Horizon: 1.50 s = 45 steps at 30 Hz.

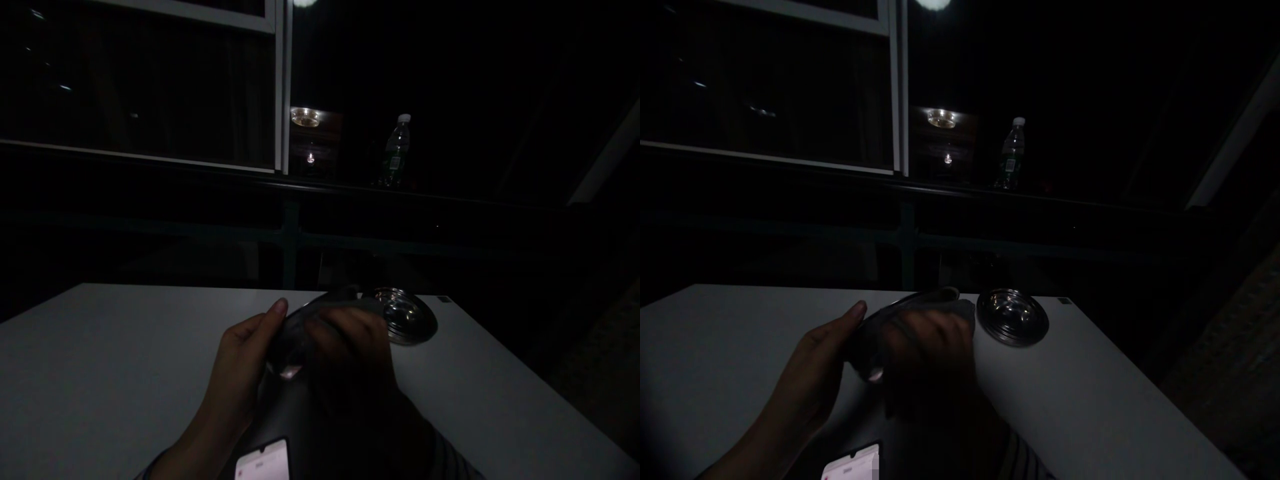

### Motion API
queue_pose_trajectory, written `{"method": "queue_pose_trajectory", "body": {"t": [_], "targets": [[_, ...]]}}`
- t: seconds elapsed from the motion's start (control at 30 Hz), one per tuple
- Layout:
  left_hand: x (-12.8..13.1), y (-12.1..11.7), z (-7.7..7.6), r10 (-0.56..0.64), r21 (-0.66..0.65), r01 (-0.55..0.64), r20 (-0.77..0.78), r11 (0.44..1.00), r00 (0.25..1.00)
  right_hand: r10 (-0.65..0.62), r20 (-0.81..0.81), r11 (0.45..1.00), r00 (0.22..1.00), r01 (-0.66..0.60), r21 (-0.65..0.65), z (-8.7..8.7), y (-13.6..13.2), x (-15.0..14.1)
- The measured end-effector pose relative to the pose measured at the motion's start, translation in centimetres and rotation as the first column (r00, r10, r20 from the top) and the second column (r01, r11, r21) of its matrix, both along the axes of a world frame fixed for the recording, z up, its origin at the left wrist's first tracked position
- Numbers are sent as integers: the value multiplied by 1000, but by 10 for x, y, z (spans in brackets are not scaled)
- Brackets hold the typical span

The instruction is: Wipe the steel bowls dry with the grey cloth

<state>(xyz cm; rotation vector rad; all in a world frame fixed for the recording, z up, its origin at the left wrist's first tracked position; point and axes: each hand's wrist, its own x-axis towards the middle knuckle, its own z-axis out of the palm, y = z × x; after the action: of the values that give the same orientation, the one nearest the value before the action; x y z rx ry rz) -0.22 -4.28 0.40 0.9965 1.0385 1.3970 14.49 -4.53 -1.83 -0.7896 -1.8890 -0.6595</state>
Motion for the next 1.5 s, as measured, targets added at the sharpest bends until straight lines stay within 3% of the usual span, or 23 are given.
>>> {"method": "queue_pose_trajectory", "body": {"t": [0.13, 0.33, 0.4, 0.5, 0.57, 0.73, 0.83, 0.9, 1.07, 1.3, 1.43, 1.5], "targets": [[4, 0, 1, -35, -60, 36, 30, 998, 999, -86, -201, 996, 976, 77, -52, 5, 7, 5], [8, 1, -2, -10, -71, 15, 77, 997, 997, -25, 116, 1000, 993, 25, 1, 2, -2, -11], [7, 0, -2, -1, -104, 10, 90, 995, 996, -24, 60, 999, 998, 25, -22, 3, 1, -7], [7, 0, -1, 6, -142, 9, 100, 990, 995, -72, -147, 994, 986, 59, -94, 6, 9, 3], [6, 1, -1, 38, -148, -21, 111, 989, 993, -106, -177, 991, 979, 88, -105, 7, 11, 3], [8, 1, 0, 68, -184, -16, 278, 983, 958, -53, 67, 998, 996, 51, 31, -10, 1, -27], [8, -1, 1, 42, -266, 49, 328, 963, 944, 2, 147, 1000, 989, -3, 5, -22, -5, -40], [7, 0, -1, 50, -260, 31, 300, 965, 953, 13, 174, 1000, 985, -12, -9, -24, -6, -40], [5, 4, -6, 127, -182, -103, 123, 978, 984, -66, 94, 997, 993, 62, 38, -6, 1, -18], [9, 2, -1, 118, -242, -89, 111, 966, 987, -115, -119, 987, 986, 100, -127, 7, 14, 15], [8, 4, -1, 139, -235, -112, 103, 965, 985, -159, -286, 950, 945, 67, -307, 7, 18, 21], [7, 4, -2, 148, -238, -122, 97, 964, 984, -172, -301, 942, 938, 68, -329, 8, 17, 19]]}}
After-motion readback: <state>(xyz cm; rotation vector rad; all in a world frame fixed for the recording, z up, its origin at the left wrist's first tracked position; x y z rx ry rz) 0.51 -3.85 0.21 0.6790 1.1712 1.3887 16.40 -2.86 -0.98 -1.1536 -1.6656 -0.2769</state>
